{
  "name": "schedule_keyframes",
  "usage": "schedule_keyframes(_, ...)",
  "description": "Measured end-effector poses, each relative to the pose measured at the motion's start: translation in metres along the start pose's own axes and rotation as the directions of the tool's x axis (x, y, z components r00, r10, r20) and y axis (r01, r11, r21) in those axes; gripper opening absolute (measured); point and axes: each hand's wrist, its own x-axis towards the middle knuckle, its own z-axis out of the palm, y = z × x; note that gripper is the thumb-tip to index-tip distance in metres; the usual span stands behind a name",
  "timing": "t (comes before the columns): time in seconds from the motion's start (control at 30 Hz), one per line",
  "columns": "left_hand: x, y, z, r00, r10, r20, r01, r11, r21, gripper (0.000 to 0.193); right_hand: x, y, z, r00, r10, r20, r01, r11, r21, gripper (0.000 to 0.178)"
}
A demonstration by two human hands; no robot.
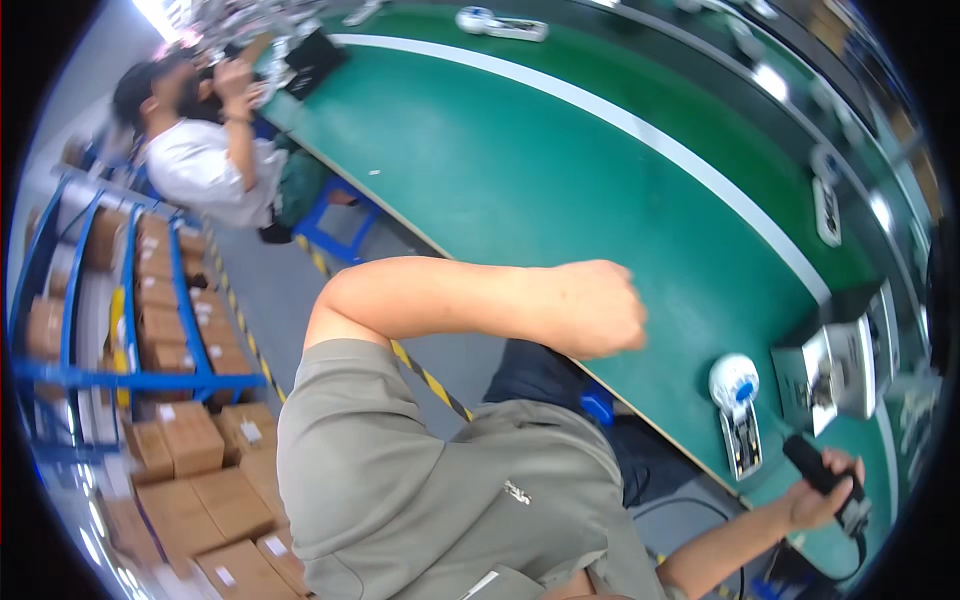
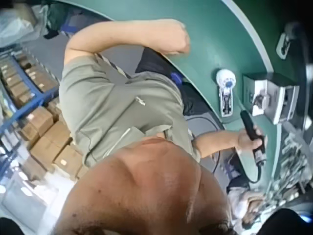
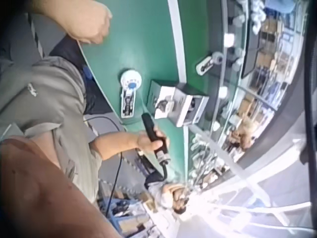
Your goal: Manually assemble components onto printed circuit boards using an electric screwdriver on a production line.
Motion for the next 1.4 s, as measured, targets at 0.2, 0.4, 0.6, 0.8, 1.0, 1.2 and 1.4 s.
schedule_keyframes(0.2,-0.060,0.003,-0.054,0.924,-0.282,-0.258,0.168,0.906,-0.389,0.013,0.022,0.019,0.003,0.981,-0.003,-0.192,-0.002,1.000,-0.025,0.031)
schedule_keyframes(0.4,0.009,0.060,-0.091,0.459,-0.091,-0.884,-0.825,0.327,-0.462,0.009,0.026,0.038,-0.060,0.992,0.119,-0.044,-0.123,0.987,-0.106,0.036)
schedule_keyframes(0.6,0.049,0.075,-0.091,0.360,-0.013,-0.933,-0.923,-0.153,-0.354,0.033,0.015,0.036,-0.076,0.988,0.145,-0.052,-0.148,0.987,-0.064,0.032)
schedule_keyframes(0.8,0.062,0.089,-0.094,0.304,-0.040,-0.952,-0.949,-0.099,-0.299,0.023,0.005,0.031,-0.068,0.994,0.090,-0.062,-0.094,0.993,-0.072,0.034)
schedule_keyframes(1.0,0.072,0.101,-0.099,0.258,-0.058,-0.964,-0.966,-0.032,-0.257,0.014,-0.001,0.032,-0.048,0.996,0.040,-0.074,-0.045,0.997,-0.065,0.035)
schedule_keyframes(1.2,0.085,0.112,-0.096,0.187,-0.100,-0.977,-0.982,0.017,-0.189,0.010,-0.001,0.021,-0.033,0.997,-0.006,-0.078,-0.002,0.995,-0.099,0.037)
schedule_keyframes(1.4,0.085,0.115,-0.084,0.432,-0.138,-0.891,-0.893,-0.199,-0.403,0.005,-0.004,0.019,-0.019,0.998,-0.013,-0.069,0.004,0.991,-0.132,0.038)
